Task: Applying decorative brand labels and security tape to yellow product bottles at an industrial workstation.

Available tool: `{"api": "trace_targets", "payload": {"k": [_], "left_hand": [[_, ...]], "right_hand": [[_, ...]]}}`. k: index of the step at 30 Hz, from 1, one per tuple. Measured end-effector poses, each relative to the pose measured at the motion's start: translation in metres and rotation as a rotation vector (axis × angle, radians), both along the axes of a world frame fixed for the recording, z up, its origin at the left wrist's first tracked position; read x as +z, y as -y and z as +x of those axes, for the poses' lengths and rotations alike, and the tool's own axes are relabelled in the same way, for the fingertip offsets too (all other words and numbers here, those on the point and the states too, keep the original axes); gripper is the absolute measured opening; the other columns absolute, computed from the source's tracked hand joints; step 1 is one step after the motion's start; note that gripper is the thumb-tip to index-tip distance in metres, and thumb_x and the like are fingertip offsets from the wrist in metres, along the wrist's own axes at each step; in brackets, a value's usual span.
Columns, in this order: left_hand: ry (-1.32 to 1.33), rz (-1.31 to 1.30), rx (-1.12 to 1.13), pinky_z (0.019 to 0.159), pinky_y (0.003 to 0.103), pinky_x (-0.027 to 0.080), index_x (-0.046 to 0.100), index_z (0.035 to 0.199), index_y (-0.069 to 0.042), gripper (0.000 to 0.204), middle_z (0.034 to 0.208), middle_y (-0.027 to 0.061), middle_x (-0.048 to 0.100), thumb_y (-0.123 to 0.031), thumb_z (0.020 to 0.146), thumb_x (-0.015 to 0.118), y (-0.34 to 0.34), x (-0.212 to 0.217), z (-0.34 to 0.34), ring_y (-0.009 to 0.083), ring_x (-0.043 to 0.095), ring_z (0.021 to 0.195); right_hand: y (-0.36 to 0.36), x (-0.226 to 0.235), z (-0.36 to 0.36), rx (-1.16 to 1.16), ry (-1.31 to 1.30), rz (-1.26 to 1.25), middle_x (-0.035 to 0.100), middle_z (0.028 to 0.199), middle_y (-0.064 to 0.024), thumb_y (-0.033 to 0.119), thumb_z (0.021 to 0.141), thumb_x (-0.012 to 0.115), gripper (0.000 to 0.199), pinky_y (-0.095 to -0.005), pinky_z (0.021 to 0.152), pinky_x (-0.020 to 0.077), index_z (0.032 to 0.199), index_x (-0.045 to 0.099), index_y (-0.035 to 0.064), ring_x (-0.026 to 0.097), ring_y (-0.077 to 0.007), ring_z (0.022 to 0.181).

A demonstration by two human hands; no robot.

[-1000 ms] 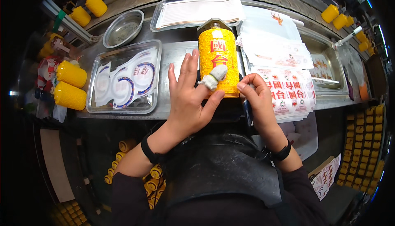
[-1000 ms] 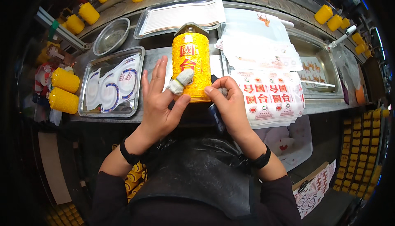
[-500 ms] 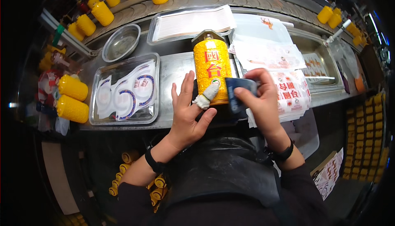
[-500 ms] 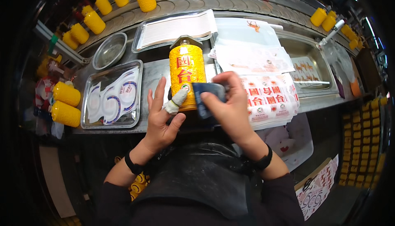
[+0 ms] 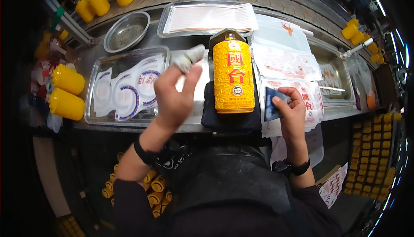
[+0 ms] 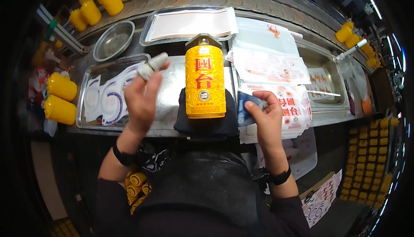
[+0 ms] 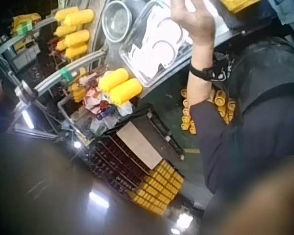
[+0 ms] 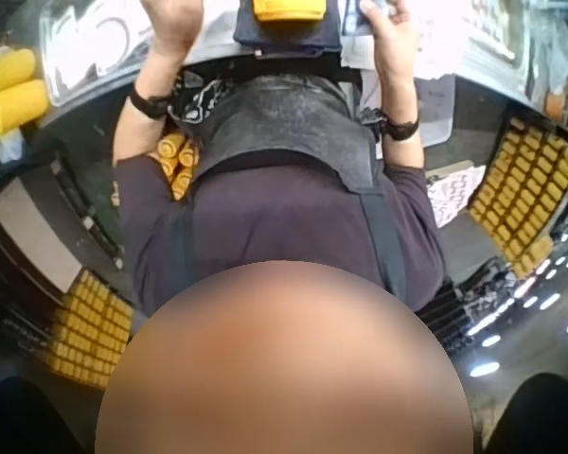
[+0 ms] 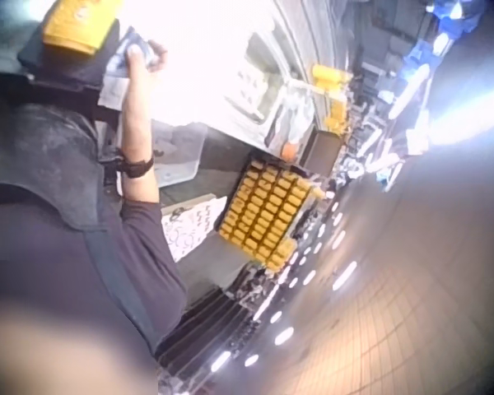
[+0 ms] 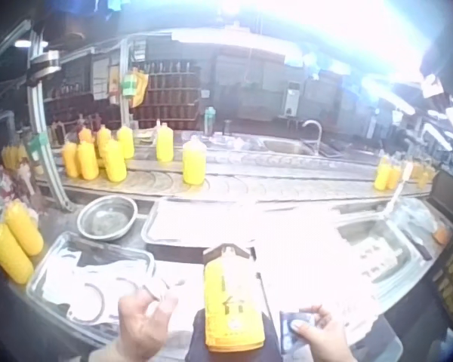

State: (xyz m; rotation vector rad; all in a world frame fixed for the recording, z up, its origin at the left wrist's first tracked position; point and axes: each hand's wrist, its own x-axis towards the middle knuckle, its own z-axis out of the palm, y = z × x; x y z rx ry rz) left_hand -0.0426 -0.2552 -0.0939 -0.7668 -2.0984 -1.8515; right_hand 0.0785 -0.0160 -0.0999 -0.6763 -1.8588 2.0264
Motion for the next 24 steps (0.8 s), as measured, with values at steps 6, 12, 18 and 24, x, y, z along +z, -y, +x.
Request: {"api": "trace_targets", "payload": {"k": [6, 12, 18, 24], "left_hand": [[0.214, -0.218, -0.073, 0.068, 0.037, 0.049, 0.066, 0.082, 0.0, 0.047, 0.068, 0.0163, 0.063, -0.044, 0.092, 0.052, -0.053, 0.012, -0.09, 0.027, 0.063, 0.069], [0.309, -0.469, -0.08, 0.094, 0.043, 0.047, 0.059, 0.111, 0.01, 0.061, 0.11, 0.0311, 0.062, -0.046, 0.088, 0.054, -0.078, -0.002, -0.089, 0.0421, 0.06, 0.108], [0.571, -0.225, -0.104, 0.102, 0.039, 0.042, 0.018, 0.146, 0.01, 0.081, 0.127, 0.0356, 0.052, -0.029, 0.084, 0.053, -0.101, -0.01, -0.097, 0.0421, 0.054, 0.119], [0.593, 0.15, -0.352, 0.082, 0.031, 0.051, 0.066, 0.099, 0.006, 0.039, 0.095, 0.0171, 0.067, -0.027, 0.079, 0.074, -0.019, -0.003, -0.066, 0.0236, 0.066, 0.09]], "right_hand": [[-0.014, -0.008, 0.005, 0.288, -0.072, -0.011, 0.063, 0.091, -0.0029, 0.004, 0.085, 0.06, 0.016, -0.0158, 0.063, 0.0416, 0.1, 0.06, -0.001, 0.053, -0.0053, 0.067], [0.021, -0.006, 0.0, 0.403, 0.09, 0.906, 0.057, 0.117, -0.0083, 0.019, 0.074, 0.08, 0.078, -0.0198, 0.059, 0.0434, 0.14, 0.043, 0.003, 0.056, -0.0094, 0.079], [0.026, -0.029, -0.02, 0.342, -0.062, 0.583, 0.052, 0.132, -0.0148, -0.004, 0.072, 0.077, 0.081, -0.0346, 0.092, 0.0515, 0.142, 0.037, -0.0011, 0.06, -0.0248, 0.111], [0.013, -0.008, 0.018, 0.558, -0.208, 0.465, 0.051, 0.135, -0.016, 0.008, 0.068, 0.084, 0.091, -0.0391, 0.103, 0.0438, 0.144, 0.034, -0.004, 0.056, -0.0255, 0.118]]}}
